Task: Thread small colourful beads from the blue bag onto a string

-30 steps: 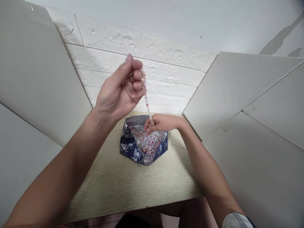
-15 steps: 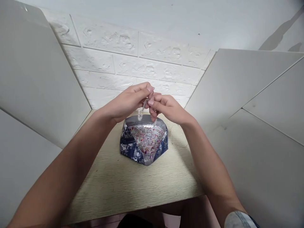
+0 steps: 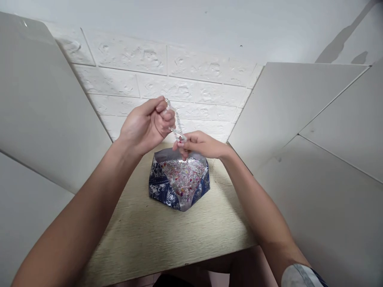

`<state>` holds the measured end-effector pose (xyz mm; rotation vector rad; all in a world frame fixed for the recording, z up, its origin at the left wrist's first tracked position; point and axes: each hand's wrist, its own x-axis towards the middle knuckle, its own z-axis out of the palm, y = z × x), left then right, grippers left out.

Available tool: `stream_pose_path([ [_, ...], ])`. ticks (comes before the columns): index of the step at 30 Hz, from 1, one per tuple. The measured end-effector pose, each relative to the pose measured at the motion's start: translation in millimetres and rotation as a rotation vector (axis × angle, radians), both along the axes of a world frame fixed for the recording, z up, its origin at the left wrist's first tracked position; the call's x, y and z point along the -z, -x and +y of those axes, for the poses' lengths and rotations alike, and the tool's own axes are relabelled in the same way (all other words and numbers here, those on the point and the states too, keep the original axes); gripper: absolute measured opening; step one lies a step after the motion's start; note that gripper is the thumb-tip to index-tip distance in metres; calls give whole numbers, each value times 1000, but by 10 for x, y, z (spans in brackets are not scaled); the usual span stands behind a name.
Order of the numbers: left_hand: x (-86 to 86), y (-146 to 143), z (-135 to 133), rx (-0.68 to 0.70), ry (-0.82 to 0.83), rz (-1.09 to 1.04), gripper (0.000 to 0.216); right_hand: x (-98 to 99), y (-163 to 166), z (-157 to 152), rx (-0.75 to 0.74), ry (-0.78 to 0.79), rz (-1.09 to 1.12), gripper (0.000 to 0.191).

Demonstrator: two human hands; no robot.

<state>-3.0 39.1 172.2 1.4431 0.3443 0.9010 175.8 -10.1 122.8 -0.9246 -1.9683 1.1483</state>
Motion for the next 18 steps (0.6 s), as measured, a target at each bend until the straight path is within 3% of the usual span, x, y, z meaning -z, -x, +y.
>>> stream_pose_path([
  [4,-7,55,-23,-20,-48,-196,32,158,-54,88,-118,174,-207,37],
  [6,4,83,-31,-16,-60,-340,31,203,-50,111,-111,241,-276,39],
  [9,13,100,-38,8,-50,-469,30,166,4,78,-27,251,-201,39],
  [13,13,57,-40,119,-6,-336,34,-31,119,-61,38,144,39,44],
  [18,87,-48,-17,167,-164,13,33,-184,208,-172,149,-34,301,39],
])
